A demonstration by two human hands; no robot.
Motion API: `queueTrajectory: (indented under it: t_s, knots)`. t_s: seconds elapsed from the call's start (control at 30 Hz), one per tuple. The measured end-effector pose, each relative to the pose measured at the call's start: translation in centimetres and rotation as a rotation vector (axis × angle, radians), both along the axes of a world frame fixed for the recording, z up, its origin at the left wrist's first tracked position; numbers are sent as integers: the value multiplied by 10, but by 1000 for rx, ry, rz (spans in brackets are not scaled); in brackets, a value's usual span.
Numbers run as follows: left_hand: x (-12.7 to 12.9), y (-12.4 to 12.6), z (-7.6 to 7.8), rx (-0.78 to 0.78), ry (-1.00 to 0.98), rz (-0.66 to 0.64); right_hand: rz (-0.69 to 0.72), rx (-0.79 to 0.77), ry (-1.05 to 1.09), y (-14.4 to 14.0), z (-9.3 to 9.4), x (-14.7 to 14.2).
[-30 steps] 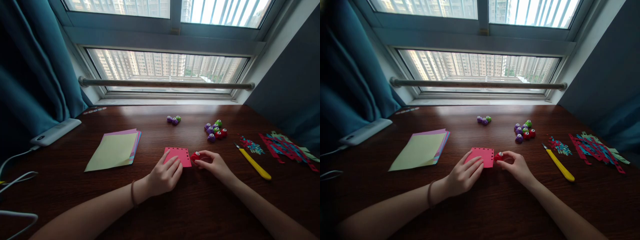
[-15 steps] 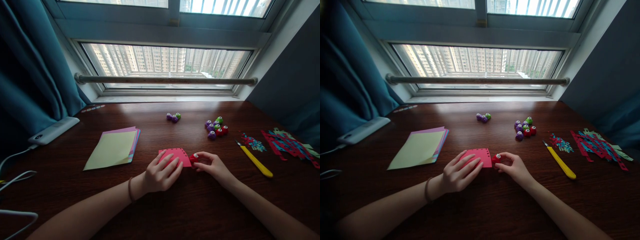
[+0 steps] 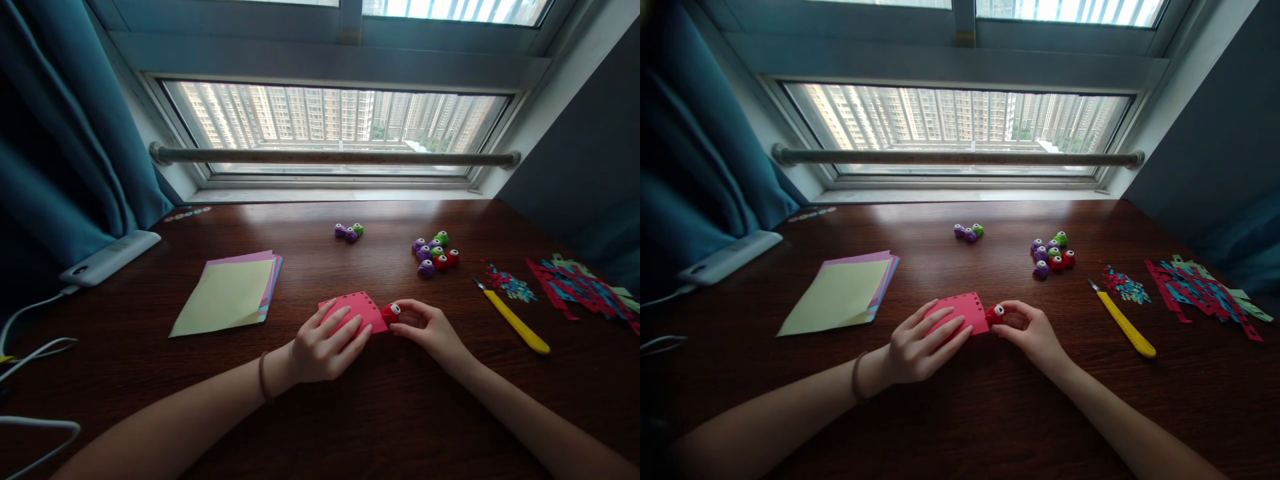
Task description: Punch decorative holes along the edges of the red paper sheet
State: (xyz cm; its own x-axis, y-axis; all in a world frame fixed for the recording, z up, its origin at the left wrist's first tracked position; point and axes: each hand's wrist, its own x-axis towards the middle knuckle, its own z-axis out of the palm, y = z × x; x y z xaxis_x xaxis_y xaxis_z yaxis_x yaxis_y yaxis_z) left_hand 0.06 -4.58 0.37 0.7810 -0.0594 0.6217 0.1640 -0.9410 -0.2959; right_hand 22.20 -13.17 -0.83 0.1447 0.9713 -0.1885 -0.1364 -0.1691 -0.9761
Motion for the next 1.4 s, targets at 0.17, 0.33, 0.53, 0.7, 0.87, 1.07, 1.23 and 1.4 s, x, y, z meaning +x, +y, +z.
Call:
queueTrajectory:
  t_s: [0.17, 0.33, 0.53, 0.7, 0.87, 1.07, 1.23, 1.4]
  knots:
    - [0, 1, 0, -29, 2, -37, 69, 31, -55, -1, 1, 0]
    - [0, 2, -4, -35, 24, -79, 103, 138, -170, -1, -1, 0]
    - [0, 3, -8, -38, 37, -113, 141, 201, -323, -3, 1, 0]
    - [2, 2, -8, -5, 51, -100, 147, 251, -455, -3, 7, -1]
    - [4, 0, -11, 8, 108, -95, 155, 278, -630, -4, 9, 1]
    - [5, 1, -15, -46, 212, -101, 144, 266, -683, -2, 8, 1]
    - [6, 2, -16, -126, 263, -106, 153, 239, -694, -4, 5, 1]
    - [8, 4, -17, -161, 281, -95, 152, 224, -722, -3, 3, 1]
